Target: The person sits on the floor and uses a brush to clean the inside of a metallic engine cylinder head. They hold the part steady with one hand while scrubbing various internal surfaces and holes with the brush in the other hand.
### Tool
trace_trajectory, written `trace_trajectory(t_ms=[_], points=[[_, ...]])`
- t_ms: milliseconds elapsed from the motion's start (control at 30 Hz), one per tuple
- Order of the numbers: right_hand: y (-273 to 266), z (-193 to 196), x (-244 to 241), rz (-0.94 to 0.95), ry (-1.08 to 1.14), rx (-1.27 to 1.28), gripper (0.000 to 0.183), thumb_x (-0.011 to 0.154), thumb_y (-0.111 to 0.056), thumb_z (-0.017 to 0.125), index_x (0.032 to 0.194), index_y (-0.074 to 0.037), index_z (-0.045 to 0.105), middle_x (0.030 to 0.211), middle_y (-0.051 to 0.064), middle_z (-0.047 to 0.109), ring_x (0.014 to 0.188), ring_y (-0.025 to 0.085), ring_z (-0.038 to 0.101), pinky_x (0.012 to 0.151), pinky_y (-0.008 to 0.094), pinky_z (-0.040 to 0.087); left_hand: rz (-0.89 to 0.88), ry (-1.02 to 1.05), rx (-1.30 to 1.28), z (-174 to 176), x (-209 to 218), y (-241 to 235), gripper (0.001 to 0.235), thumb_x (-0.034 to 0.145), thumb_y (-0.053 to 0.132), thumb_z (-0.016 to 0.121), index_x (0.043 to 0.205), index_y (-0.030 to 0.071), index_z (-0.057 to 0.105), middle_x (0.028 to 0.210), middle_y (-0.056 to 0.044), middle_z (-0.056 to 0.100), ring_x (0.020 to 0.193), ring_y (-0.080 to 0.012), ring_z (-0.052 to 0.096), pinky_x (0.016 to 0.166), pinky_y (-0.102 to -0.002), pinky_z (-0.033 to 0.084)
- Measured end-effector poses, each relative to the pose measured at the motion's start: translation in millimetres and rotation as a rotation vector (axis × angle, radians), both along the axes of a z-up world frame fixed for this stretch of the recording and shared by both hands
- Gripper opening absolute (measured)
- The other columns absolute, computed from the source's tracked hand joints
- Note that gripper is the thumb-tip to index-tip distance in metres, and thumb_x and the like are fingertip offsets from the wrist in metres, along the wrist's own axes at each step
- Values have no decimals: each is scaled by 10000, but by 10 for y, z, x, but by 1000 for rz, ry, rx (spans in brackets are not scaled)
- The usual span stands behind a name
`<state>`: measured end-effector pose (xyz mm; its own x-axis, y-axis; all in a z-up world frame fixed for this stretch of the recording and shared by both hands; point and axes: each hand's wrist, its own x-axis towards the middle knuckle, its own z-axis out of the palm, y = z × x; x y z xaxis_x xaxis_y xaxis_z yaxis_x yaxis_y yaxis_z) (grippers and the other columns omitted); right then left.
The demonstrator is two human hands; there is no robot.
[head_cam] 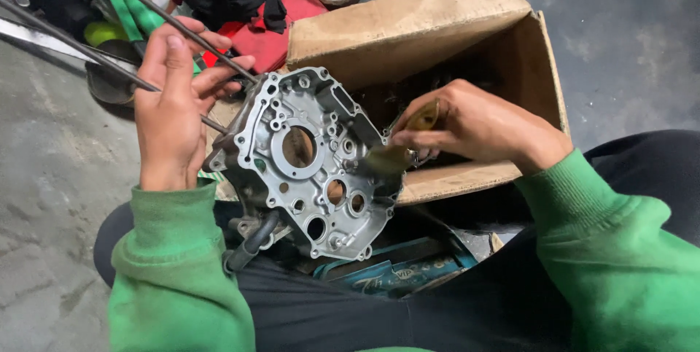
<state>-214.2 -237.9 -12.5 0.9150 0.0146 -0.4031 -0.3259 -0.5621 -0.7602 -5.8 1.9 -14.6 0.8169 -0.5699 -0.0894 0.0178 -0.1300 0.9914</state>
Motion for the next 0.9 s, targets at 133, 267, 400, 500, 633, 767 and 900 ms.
trace_trajectory(t_ms=[133,267,400,500,633,767,900], points=[[-40,-21,-46,-35,-21,-27,274,915,-343,678,1045,-148,818,950,-6,864,780,105,795,660,269,634,-7,5,-8,2,-4,10,250,1101,384,383,1201,173,472,1120,-30,643,1015,-214,799,798,-246,573],[-19,-93,-72,119,-29,107,324,888,-397,654,1035,-163,822,912,-12,855,719,108,808,578,240,653,-17,3,-18,47,-46,9,236,1110,361,377,1194,162,472,1122,-35,639,1012,-217,793,801,-244,581],[-94,-179,-94,107,-76,-43,234,876,-256,729,1088,-168,772,1060,42,840,837,156,869,691,242,734,-30,12,-44,76,-70,-4,222,1121,343,381,1205,160,475,1134,-46,630,1036,-230,786,815,-240,575],[-204,9,-114,-20,-122,-124,307,912,-376,674,999,-120,820,851,19,837,646,137,794,540,290,613,-37,4,-51,103,-106,12,216,1130,328,372,1209,153,471,1138,-53,629,1040,-228,780,823,-239,583],[-143,-31,-142,-5,-376,83,254,950,-289,629,1043,-99,769,875,53,828,688,121,809,525,189,665,-39,7,-71,114,-119,5,242,1114,355,417,1221,146,472,1137,-56,626,1041,-228,778,818,-235,595],[-109,-36,-62,36,-364,59,250,936,-279,657,1036,-81,771,901,62,815,722,137,810,598,224,690,-28,18,-84,104,-104,-9,244,1108,346,432,1222,136,479,1119,-52,631,1025,-237,783,806,-248,609],[-143,21,-76,-56,-310,-8,264,932,-304,655,1040,-98,779,755,39,808,625,99,783,540,222,666,-2,34,-93,50,-81,12,234,1102,351,435,1205,148,486,1108,-43,638,1017,-234,788,803,-237,589]])
